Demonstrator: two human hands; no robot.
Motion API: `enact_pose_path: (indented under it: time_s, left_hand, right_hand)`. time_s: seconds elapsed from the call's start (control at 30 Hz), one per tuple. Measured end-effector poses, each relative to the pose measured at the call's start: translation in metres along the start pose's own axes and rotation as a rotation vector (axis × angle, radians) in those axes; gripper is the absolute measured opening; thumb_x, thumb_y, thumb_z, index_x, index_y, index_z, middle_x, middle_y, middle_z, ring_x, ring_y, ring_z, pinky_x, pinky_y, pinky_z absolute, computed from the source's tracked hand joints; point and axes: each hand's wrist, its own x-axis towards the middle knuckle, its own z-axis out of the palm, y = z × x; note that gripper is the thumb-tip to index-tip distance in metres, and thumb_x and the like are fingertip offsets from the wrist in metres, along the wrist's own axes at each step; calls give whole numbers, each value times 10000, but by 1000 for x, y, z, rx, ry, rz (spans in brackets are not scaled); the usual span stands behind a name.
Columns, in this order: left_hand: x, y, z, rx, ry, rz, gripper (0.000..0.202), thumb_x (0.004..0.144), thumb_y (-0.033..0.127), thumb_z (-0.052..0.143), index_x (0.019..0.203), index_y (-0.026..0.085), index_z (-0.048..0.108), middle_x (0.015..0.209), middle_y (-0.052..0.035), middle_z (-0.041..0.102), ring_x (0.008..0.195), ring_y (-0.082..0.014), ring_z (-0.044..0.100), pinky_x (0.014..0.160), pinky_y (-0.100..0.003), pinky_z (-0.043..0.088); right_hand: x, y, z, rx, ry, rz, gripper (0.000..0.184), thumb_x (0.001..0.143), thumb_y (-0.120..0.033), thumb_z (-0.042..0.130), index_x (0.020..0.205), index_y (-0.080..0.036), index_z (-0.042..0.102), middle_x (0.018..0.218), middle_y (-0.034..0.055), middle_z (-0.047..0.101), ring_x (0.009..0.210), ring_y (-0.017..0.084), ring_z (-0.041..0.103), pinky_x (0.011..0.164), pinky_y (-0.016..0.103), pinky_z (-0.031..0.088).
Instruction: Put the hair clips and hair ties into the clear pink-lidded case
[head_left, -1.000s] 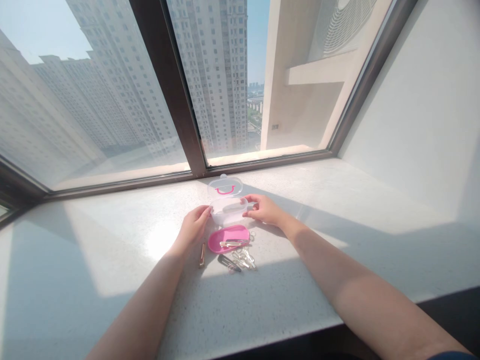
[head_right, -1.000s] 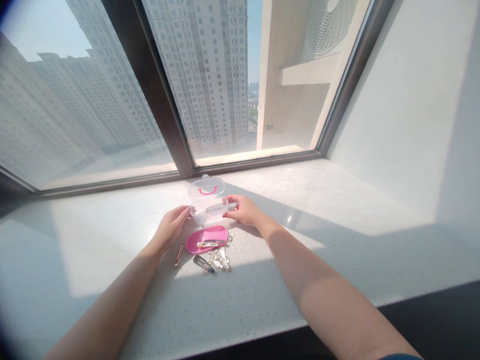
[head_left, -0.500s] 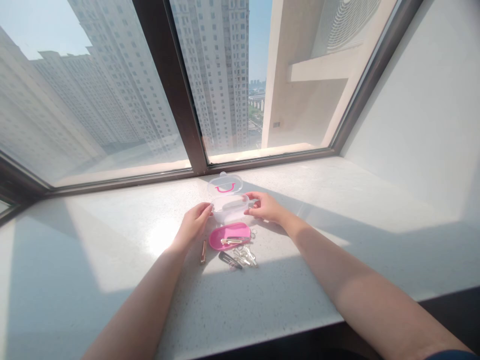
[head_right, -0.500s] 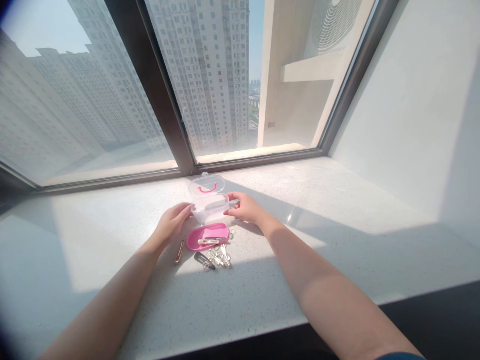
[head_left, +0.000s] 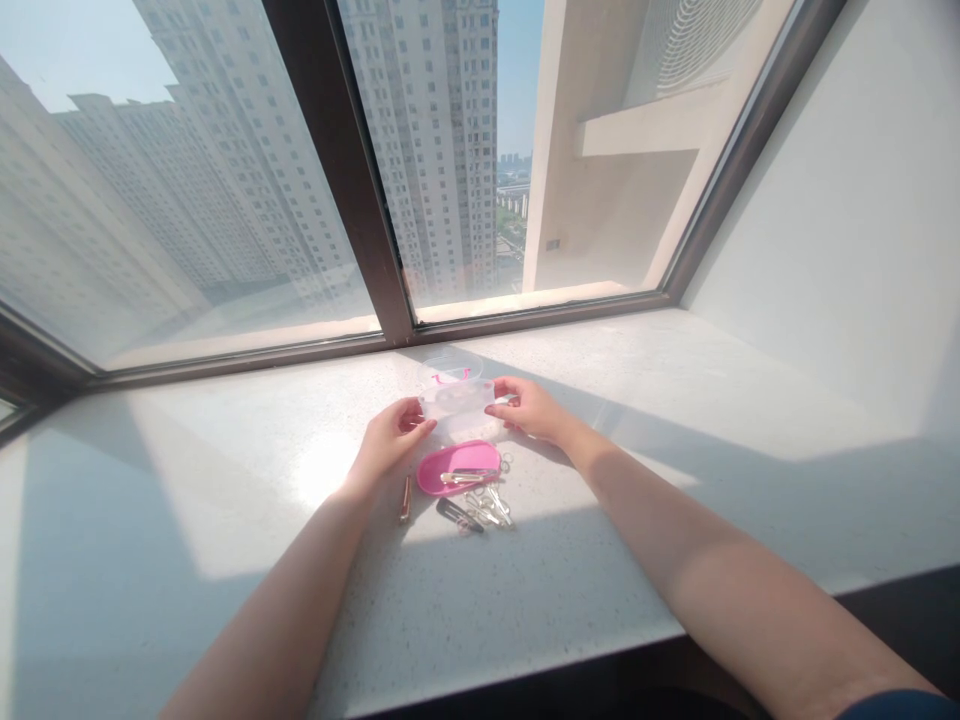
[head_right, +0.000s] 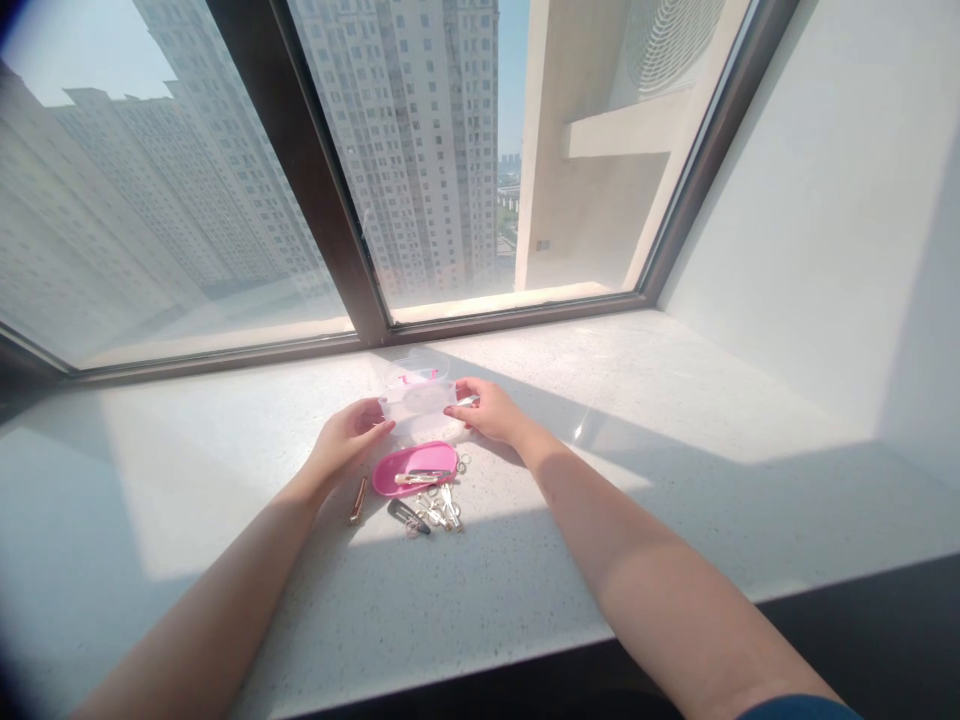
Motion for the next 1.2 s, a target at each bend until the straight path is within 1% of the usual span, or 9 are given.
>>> enact_pose_path:
  time_s: [0.1,0.27,0.43,0.6,0.87,0.97,1.07,1.13,1.2]
  left_hand:
    - [0,2,2,57,27,-19,367,797,402,631,1066,155,661,1026,-107,715,922,-254,667,836,-380,513]
    - [2,2,7,86,21,-3,416,860,427,552,1142,137,647,1079,-110,713,968,-248,664,876,-374,503]
    - [5,0,11,131,88,-17,449,866,438,555,1175,123,639,1089,-123,712,986,-264,663,869,-365,506]
    - [4,-1,10,142,82,-17,441,870,433,554,1172,124,644,1091,-125,714,991,-268,664,862,-362,509]
    - [7,-1,11,198,99,22,419,889,445,509,1127,144,679,1036,-103,732,949,-263,668,837,-347,499]
    - [6,1,6,215,118,7,441,892,434,499,1182,140,653,1054,-105,724,940,-252,663,844,-348,493]
    - [4,3,-5,225,162,-24,459,896,438,489,1202,129,634,1085,-116,709,945,-244,652,840,-348,490]
    - [2,5,-14,230,184,-20,424,897,440,486,1136,135,659,1066,-111,708,945,-238,644,832,-344,485]
    - [-2,9,-21,255,187,0,355,895,430,494,997,152,689,978,-93,714,887,-228,640,780,-333,482]
  right_hand:
    - [0,0,0,-29,-2,-7,328,825,-295,675,1134,-197,620,1091,93,659,544,89,586,490,235,493]
    - [1,-2,2,-69,11,-30,315,893,-336,595,1172,-197,644,1079,109,665,524,96,580,506,261,491]
    - [2,-2,4,-78,50,5,315,891,-338,596,1166,-197,662,1110,119,664,510,103,573,515,289,495]
    - [2,-2,5,-71,62,12,326,885,-341,598,1162,-184,666,1169,131,653,504,93,571,512,283,499]
    - [0,-4,5,-93,71,24,348,868,-359,618,1157,-172,664,1117,124,680,498,100,585,494,272,499]
    - [0,-3,4,-118,76,55,402,860,-387,622,1203,-177,628,1181,138,644,518,112,603,489,279,491]
    - [-1,-4,3,-164,154,48,449,848,-399,621,1236,-175,586,1206,135,622,537,116,598,494,283,480]
    - [-2,-6,3,-210,238,-10,439,832,-381,627,1212,-166,588,1154,116,636,545,108,565,527,286,480]
    - [-3,-11,3,-246,328,-78,397,813,-355,631,1158,-158,605,1069,91,651,545,101,514,552,285,470]
